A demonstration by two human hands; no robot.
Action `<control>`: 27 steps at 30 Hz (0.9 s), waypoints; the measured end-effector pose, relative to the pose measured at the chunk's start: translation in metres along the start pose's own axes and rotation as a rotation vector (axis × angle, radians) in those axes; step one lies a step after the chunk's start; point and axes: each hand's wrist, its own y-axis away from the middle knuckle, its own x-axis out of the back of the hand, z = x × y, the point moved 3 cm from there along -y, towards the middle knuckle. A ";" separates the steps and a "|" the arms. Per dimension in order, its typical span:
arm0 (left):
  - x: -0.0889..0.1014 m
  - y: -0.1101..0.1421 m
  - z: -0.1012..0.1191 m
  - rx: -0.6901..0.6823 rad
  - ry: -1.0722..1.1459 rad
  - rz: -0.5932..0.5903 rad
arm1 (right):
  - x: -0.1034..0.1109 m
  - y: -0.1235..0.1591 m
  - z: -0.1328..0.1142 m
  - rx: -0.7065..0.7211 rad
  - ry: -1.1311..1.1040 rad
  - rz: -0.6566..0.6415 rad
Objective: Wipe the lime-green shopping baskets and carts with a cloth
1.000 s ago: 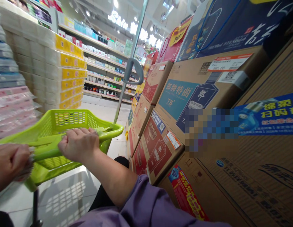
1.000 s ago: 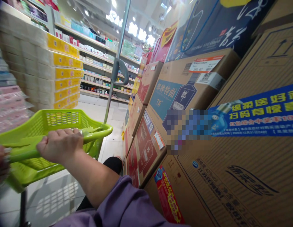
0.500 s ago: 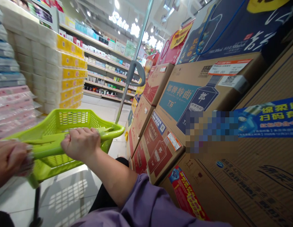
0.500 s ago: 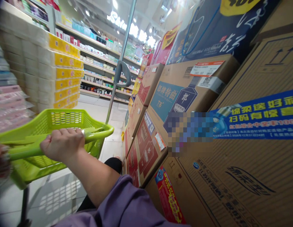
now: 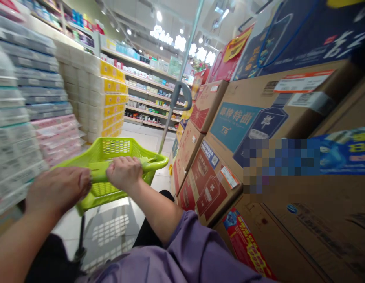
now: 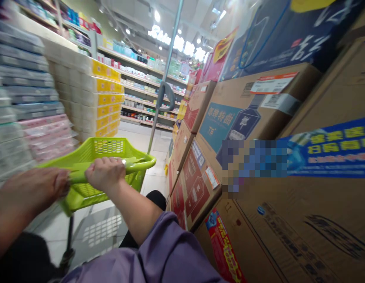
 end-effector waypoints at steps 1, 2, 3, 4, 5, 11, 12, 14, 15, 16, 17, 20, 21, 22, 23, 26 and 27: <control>0.007 -0.001 -0.001 0.016 -0.165 0.004 | 0.000 0.001 0.000 0.000 0.003 -0.002; 0.013 -0.001 -0.001 0.034 -0.266 -0.006 | -0.001 0.002 0.000 0.001 -0.005 -0.002; 0.016 0.000 0.002 0.039 -0.313 -0.026 | -0.003 0.003 0.000 0.001 -0.021 0.004; 0.018 0.003 0.008 0.039 -0.331 -0.038 | -0.004 0.004 0.000 -0.009 -0.037 0.009; 0.018 0.006 0.014 0.043 -0.343 -0.047 | -0.006 0.006 0.000 0.000 -0.057 0.011; 0.003 0.020 0.047 0.044 -0.176 0.003 | -0.004 0.017 0.005 0.072 -0.058 -0.008; 0.002 0.020 0.048 0.063 -0.139 -0.002 | -0.001 0.018 0.005 0.112 -0.066 -0.026; 0.003 0.017 0.049 0.068 -0.042 -0.010 | 0.004 0.019 0.003 0.215 -0.066 -0.077; 0.003 0.014 0.050 0.056 0.018 -0.014 | 0.006 0.019 0.001 0.257 -0.054 -0.105; 0.004 0.011 0.051 0.035 0.082 -0.019 | 0.007 0.020 0.000 0.287 -0.035 -0.132; 0.005 0.008 0.053 0.013 0.147 -0.025 | 0.008 0.020 -0.002 0.303 -0.013 -0.156; 0.009 0.001 0.055 -0.052 0.315 -0.046 | 0.009 0.020 -0.002 0.320 0.022 -0.198; 0.012 0.000 0.052 -0.073 0.349 -0.046 | 0.009 0.021 -0.002 0.329 0.020 -0.201; 0.016 0.002 0.048 -0.088 0.370 -0.039 | 0.009 0.022 -0.001 0.339 0.013 -0.198; 0.022 0.006 0.041 -0.093 0.371 -0.027 | 0.010 0.023 0.001 0.346 0.002 -0.188; 0.038 0.039 0.006 0.044 0.279 -0.008 | 0.010 0.026 0.006 0.357 -0.031 -0.151; 0.042 0.058 -0.008 0.146 0.222 -0.038 | 0.010 0.027 0.007 0.364 -0.041 -0.139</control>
